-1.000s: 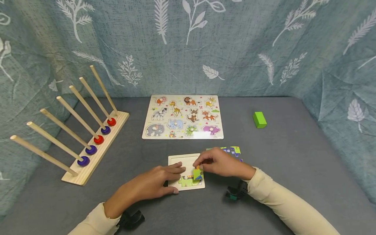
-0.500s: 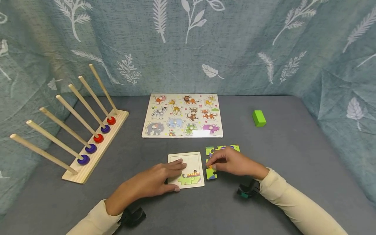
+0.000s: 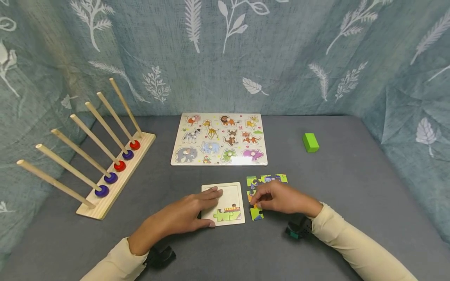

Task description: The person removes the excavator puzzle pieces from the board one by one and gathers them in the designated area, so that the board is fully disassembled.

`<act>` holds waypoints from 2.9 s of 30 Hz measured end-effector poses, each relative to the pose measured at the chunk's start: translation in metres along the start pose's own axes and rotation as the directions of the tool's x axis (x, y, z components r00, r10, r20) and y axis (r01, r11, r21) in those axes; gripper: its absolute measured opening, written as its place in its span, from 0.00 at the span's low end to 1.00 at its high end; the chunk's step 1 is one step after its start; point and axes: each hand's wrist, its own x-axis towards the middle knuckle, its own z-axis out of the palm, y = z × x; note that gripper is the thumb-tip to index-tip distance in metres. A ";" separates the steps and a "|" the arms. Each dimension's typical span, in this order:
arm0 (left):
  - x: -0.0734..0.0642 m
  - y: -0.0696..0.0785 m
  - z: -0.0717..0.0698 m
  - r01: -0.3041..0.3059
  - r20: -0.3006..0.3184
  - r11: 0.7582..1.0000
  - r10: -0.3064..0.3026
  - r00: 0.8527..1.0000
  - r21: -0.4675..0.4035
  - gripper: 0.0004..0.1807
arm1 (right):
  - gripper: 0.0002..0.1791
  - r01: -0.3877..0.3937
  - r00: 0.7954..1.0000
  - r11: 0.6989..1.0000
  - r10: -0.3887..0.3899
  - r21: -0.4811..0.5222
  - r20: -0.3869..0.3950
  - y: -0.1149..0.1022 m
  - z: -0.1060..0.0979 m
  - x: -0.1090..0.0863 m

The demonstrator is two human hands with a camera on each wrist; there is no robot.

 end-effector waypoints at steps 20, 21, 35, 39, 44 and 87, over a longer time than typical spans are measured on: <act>-0.002 -0.003 0.006 0.054 0.057 0.998 -0.054 0.997 -0.009 0.36 | 0.07 -0.025 1.000 1.000 0.025 -0.005 0.005 0.000 0.000 -0.003; -0.002 -0.003 0.006 0.052 0.055 0.999 -0.052 0.997 -0.012 0.36 | 0.07 -0.025 1.000 1.000 0.025 -0.007 0.004 0.000 0.000 -0.003; 0.002 -0.002 0.006 0.021 0.039 1.000 -0.021 0.999 0.003 0.34 | 0.08 0.016 0.997 0.997 -0.021 -0.078 -0.069 -0.001 -0.006 -0.002; 0.003 -0.002 0.009 0.019 0.031 1.000 -0.019 0.999 -0.008 0.33 | 0.07 0.014 0.998 0.995 -0.020 -0.095 -0.057 -0.004 -0.005 0.001; 0.002 -0.003 0.009 0.016 0.022 1.000 -0.016 1.000 -0.019 0.33 | 0.07 0.019 0.998 0.993 -0.025 -0.116 -0.050 -0.008 0.001 0.006; -0.002 -0.006 0.005 0.013 0.034 0.998 -0.011 0.999 -0.057 0.33 | 0.11 0.023 0.999 0.997 -0.021 -0.069 0.029 -0.028 0.038 0.044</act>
